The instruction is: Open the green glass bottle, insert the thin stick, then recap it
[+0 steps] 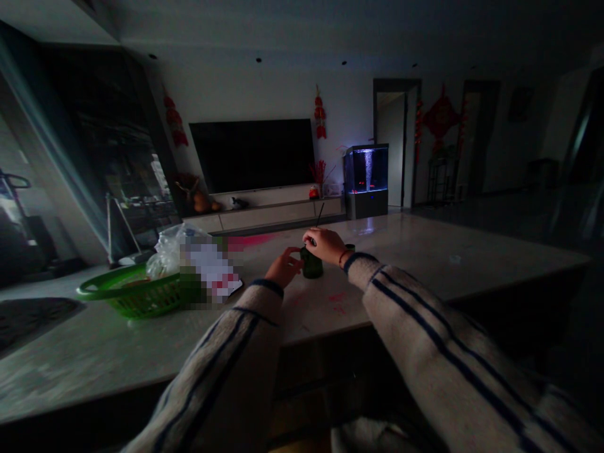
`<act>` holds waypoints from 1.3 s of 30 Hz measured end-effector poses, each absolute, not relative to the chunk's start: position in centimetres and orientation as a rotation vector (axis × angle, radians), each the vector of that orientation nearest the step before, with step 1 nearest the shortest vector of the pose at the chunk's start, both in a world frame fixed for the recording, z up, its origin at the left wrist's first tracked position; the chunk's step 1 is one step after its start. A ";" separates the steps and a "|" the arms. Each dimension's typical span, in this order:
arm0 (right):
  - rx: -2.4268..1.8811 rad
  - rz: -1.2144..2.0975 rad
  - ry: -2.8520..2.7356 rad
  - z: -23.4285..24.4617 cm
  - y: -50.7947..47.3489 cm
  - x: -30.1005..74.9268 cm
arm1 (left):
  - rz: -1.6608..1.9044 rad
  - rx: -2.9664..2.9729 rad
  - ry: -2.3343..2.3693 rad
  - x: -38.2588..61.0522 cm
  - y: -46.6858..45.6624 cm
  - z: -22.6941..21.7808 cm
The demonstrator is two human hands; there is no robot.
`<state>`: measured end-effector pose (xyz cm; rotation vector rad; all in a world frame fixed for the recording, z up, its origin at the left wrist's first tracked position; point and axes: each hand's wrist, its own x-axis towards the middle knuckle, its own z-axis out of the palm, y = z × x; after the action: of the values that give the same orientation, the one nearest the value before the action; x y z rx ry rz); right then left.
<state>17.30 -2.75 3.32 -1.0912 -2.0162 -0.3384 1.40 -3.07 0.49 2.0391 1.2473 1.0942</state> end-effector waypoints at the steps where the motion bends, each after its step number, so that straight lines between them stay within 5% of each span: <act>1: -1.091 -0.333 -2.018 3.3 -2.7 17.3 | 1.091 2.040 1.248 1.4 -3.1 0.5; 17: -1.005 -0.197 -1.643 3.4 -3.2 19.1 | 1.098 2.060 1.235 1.3 -2.6 0.2; 30: -1.302 0.807 -1.679 0.1 -0.8 19.2 | 1.089 2.057 1.284 1.3 -3.2 0.7; 39: -1.194 0.599 -1.813 -1.3 -1.3 18.2 | 1.134 2.093 1.311 1.2 -2.6 0.4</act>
<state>18.23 -1.28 -1.27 -1.1945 -1.8128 0.5989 1.16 -2.57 0.40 2.0933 1.3114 1.1336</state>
